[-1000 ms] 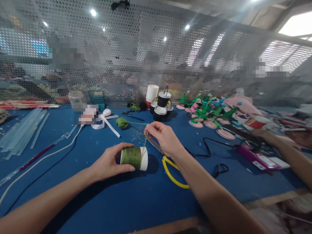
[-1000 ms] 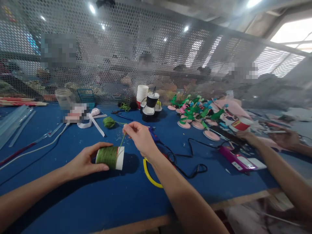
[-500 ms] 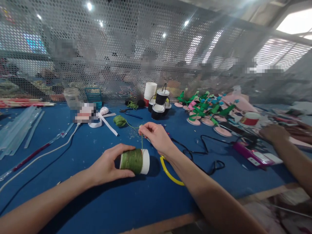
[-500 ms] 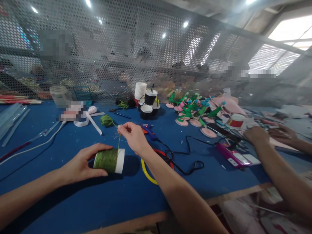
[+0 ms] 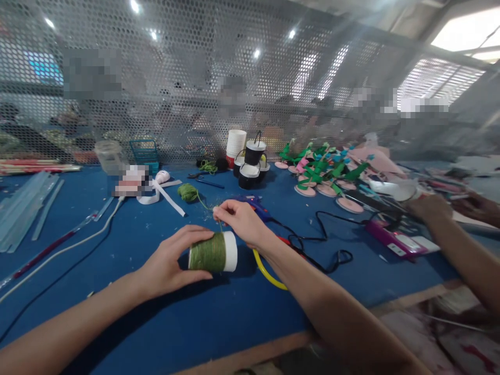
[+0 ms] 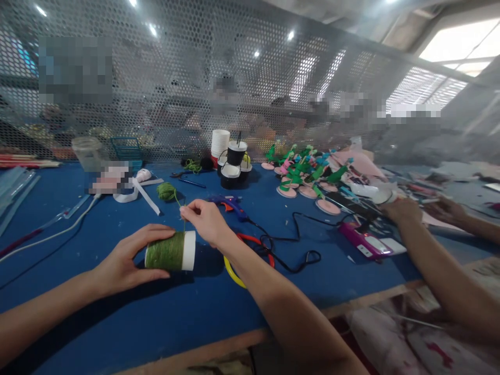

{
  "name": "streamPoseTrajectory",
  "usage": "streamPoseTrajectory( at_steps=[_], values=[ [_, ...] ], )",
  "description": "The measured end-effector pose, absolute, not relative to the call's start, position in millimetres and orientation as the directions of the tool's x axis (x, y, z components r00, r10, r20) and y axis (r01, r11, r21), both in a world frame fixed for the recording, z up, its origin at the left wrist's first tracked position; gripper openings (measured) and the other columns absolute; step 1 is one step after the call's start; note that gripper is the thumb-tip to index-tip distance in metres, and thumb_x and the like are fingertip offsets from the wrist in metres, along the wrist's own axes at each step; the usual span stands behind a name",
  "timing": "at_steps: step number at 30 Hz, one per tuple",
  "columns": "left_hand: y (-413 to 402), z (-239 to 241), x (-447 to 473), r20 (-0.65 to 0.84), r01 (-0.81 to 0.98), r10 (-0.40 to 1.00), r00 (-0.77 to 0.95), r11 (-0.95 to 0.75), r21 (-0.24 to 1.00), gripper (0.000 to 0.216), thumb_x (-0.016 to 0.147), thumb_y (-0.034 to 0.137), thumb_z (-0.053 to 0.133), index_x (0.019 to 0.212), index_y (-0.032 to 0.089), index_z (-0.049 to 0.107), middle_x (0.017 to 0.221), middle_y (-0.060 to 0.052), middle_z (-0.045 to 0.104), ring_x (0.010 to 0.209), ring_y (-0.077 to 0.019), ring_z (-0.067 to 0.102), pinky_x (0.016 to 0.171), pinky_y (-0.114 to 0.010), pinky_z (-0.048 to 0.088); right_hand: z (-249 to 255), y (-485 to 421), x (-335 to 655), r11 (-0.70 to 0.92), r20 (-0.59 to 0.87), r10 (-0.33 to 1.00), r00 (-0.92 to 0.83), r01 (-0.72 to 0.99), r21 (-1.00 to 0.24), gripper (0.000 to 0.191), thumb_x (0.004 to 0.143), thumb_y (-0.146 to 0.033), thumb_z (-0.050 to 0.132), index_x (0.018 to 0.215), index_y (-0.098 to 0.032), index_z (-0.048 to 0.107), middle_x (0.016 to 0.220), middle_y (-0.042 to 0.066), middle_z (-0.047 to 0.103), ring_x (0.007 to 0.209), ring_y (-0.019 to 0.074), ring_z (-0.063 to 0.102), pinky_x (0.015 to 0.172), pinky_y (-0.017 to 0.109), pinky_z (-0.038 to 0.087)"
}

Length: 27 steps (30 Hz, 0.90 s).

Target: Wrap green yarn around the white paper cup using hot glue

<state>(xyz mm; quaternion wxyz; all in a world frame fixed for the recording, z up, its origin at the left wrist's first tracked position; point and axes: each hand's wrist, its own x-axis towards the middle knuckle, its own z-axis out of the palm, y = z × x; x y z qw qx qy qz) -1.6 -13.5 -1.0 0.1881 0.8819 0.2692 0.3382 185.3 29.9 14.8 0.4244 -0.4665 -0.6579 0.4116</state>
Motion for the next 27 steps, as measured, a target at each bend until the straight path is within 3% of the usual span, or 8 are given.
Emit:
streamPoseTrajectory(
  at_steps=[15, 23, 27],
  values=[
    [-11.7, -1.0, -2.7, 0.571, 0.339, 0.535, 0.623, -0.842, 0.420, 0.047, 0.078, 0.034, 0.062, 0.118, 0.019, 0.043, 0.115, -0.013, 0.052, 0.109, -0.0240, 0.051, 0.090, -0.039, 0.046, 15.0, 27.0, 184.1, 0.099, 0.038, 0.966, -0.255, 0.231, -0.968, 0.020, 0.071, -0.031, 0.057, 0.057, -0.016, 0.054, 0.059, -0.003, 0.055, 0.053, 0.0090, 0.044, 0.055, 0.023, 0.033],
    [-11.2, -1.5, 0.6, 0.553, 0.273, 0.638, 0.536, -0.751, 0.602, 0.050, 0.074, 0.039, 0.066, 0.116, 0.020, 0.045, 0.107, -0.012, 0.055, 0.099, -0.0232, 0.056, 0.086, -0.039, 0.048, 13.8, 30.3, 180.3, -0.021, -0.070, 0.966, -0.249, 0.194, -0.981, 0.020, 0.070, -0.029, 0.057, 0.056, -0.016, 0.053, 0.053, -0.004, 0.050, 0.047, 0.0070, 0.039, 0.049, 0.022, 0.030],
    [-11.4, -3.1, -0.7, 0.553, 0.259, 0.648, 0.523, -0.739, 0.622, 0.052, 0.072, 0.038, 0.067, 0.116, 0.020, 0.045, 0.109, -0.012, 0.054, 0.100, -0.0234, 0.055, 0.087, -0.039, 0.047, 12.6, 31.2, 179.2, -0.049, -0.096, 0.964, -0.250, 0.188, -0.981, 0.019, 0.071, -0.029, 0.056, 0.057, -0.016, 0.051, 0.052, -0.004, 0.049, 0.045, 0.0068, 0.037, 0.047, 0.022, 0.030]
  ],
)
